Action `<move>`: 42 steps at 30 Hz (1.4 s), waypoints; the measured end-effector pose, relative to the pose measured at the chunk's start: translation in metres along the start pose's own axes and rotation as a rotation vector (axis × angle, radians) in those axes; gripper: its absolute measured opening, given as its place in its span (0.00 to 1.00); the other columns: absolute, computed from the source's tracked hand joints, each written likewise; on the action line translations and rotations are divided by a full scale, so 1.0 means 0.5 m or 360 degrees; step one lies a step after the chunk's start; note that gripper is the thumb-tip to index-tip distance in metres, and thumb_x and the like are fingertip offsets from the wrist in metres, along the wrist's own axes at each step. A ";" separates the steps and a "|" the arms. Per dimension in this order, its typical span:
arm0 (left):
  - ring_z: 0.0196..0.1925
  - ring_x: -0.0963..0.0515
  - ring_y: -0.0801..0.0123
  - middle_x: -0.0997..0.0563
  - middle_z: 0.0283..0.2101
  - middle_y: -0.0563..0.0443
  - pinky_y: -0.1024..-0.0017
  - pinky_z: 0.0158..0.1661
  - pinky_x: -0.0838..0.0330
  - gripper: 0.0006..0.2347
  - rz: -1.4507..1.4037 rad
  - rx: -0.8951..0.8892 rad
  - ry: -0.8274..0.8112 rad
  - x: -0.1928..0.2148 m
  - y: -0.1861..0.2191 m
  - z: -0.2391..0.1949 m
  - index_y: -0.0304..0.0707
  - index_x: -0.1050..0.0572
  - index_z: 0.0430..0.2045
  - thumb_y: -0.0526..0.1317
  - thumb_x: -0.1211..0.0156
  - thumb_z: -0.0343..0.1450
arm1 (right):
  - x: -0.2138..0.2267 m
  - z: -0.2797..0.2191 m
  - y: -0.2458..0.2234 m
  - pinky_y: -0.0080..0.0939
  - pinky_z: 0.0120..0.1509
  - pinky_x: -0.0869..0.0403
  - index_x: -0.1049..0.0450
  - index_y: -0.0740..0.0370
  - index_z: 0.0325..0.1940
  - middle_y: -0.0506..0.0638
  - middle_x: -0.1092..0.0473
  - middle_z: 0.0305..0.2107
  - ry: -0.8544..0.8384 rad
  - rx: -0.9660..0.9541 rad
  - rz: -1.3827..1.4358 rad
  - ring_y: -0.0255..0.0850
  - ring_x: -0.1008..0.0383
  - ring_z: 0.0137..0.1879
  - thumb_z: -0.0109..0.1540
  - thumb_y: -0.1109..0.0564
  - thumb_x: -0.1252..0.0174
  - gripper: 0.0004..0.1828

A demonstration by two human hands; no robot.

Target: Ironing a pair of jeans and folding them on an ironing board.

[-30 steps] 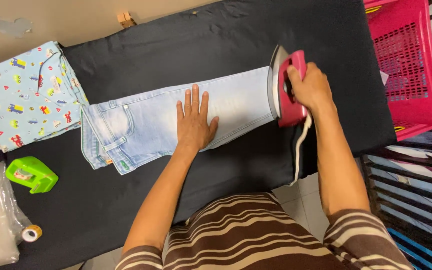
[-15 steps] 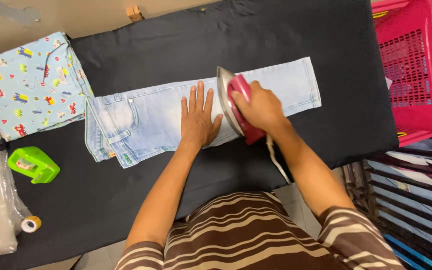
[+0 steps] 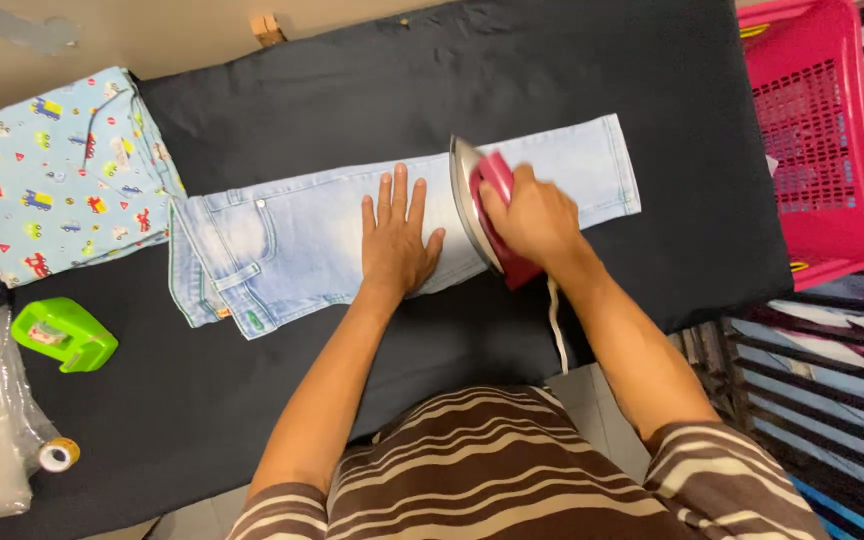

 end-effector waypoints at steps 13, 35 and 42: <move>0.80 0.62 0.47 0.62 0.79 0.42 0.40 0.71 0.64 0.31 -0.0092 0.0207 0.0128 -0.037 -0.010 -0.005 0.40 0.47 0.74 0.54 0.56 0.75 | -0.001 -0.074 0.055 0.61 0.51 0.25 0.31 0.72 0.51 0.72 0.24 0.35 -0.0076 -0.0212 0.0034 0.67 0.21 0.44 0.66 0.33 0.51 0.34; 0.79 0.63 0.48 0.62 0.78 0.42 0.42 0.71 0.62 0.31 0.0000 0.0141 -0.0033 -0.016 0.003 -0.012 0.41 0.52 0.74 0.50 0.57 0.75 | 0.124 0.030 0.270 0.63 0.57 0.28 0.29 0.73 0.53 0.75 0.26 0.42 0.0350 -0.0515 0.0019 0.70 0.25 0.51 0.68 0.34 0.50 0.35; 0.79 0.63 0.48 0.63 0.78 0.41 0.42 0.71 0.62 0.31 -0.0042 0.0126 0.0000 0.002 0.003 -0.009 0.40 0.51 0.74 0.50 0.56 0.75 | 0.093 -0.013 0.318 0.63 0.58 0.29 0.29 0.74 0.54 0.76 0.26 0.43 0.0299 -0.0607 0.0080 0.70 0.25 0.52 0.68 0.34 0.50 0.35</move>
Point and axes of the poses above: each hand's wrist, its own z-axis towards the middle knuckle, its own x-axis out of the back of the hand, y = z × x, the point moved 10 cm from there along z, towards the middle knuckle
